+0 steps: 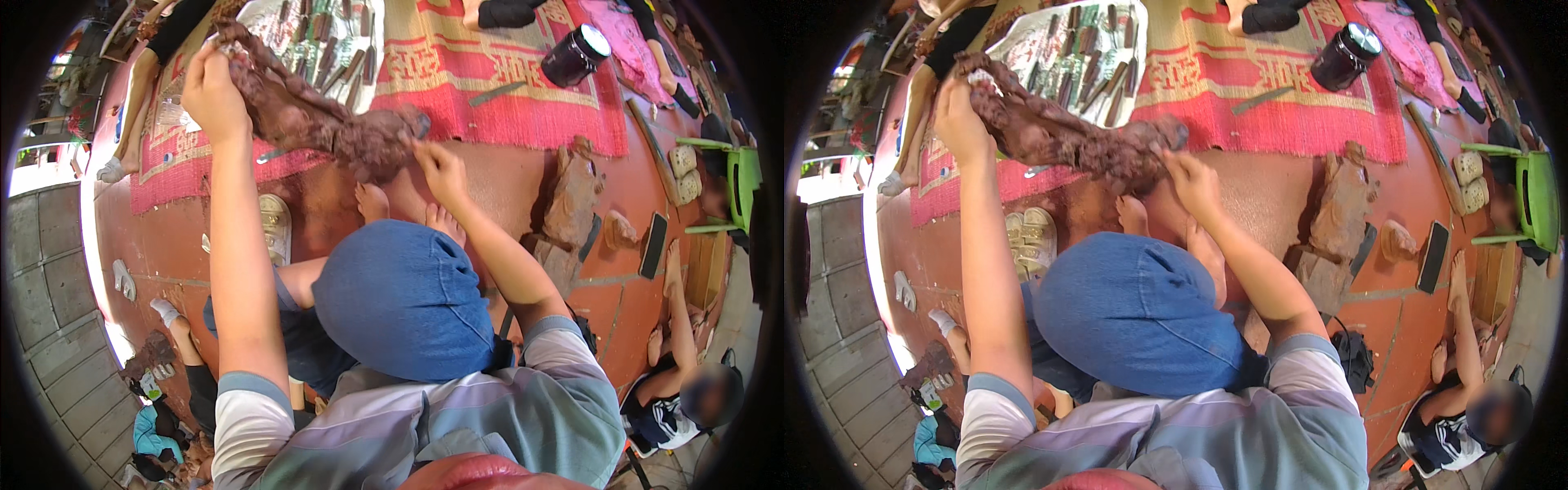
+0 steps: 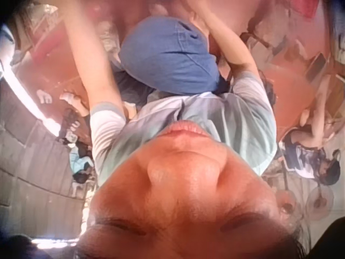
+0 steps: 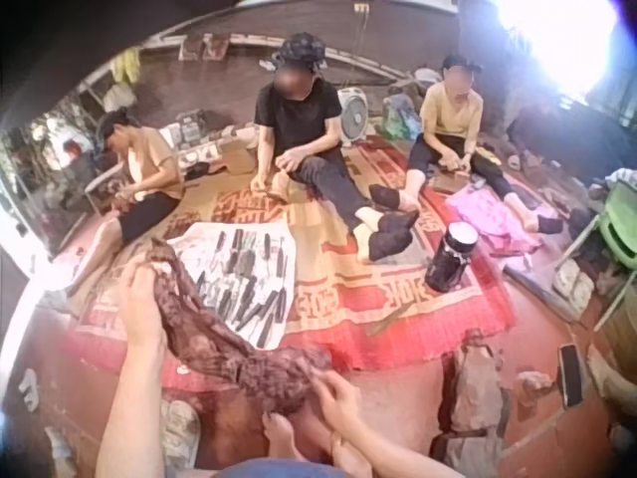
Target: The person sits cross-legged on the floor and carves a dark wooden object using a small knife. They hold the wood in their left hand and use the knife in their right hand to shape the surface, occasionally rotating the object to access different areas.
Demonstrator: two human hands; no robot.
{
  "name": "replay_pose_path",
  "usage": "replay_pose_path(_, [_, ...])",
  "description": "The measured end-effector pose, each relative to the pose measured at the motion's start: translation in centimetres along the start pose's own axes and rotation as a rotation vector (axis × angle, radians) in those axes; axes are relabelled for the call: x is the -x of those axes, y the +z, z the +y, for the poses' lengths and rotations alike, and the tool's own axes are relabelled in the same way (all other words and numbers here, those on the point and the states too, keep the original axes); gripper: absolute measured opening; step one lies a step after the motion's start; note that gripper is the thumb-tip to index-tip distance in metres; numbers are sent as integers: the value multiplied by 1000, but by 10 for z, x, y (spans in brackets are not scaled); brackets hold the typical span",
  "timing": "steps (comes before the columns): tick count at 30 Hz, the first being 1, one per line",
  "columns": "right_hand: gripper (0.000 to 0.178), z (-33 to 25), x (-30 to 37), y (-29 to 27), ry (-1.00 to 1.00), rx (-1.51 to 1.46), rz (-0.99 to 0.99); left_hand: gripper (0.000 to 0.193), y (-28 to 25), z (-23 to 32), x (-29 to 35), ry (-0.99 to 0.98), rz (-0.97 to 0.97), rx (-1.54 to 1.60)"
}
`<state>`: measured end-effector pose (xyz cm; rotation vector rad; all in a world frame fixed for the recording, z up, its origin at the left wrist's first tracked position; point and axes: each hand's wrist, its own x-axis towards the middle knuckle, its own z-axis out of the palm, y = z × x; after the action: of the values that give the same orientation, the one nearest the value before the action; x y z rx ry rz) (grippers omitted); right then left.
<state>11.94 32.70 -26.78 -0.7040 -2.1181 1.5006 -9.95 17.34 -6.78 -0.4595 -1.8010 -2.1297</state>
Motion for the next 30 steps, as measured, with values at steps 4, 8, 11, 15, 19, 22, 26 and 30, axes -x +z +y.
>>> replay_pose_path(4, [20,-52,-1,22,-82,-221,121,21,23,5,13,21,-1,-52])
replay_pose_path(8, [22,0,17,7,204,227,-55,21,23,3,4,82,17,-73])
replay_pose_path(11, [27,59,34,-10,155,178,-95,21,22,8,6,5,6,13])
replay_pose_path(15, [26,-36,9,1,67,-425,151,21,17,14,20,-6,-10,-20])
replay_pose_path(19, [26,12,22,4,174,199,-99,20,23,12,20,7,0,-47])
replay_pose_path(22, [24,75,37,-17,157,186,-64,20,30,22,22,26,-46,-22])
replay_pose_path(26, [22,3,10,-7,25,-397,183,20,27,24,36,14,-78,-7])
replay_pose_path(30, [24,0,16,10,154,-188,1,20,30,31,41,31,-232,-55])
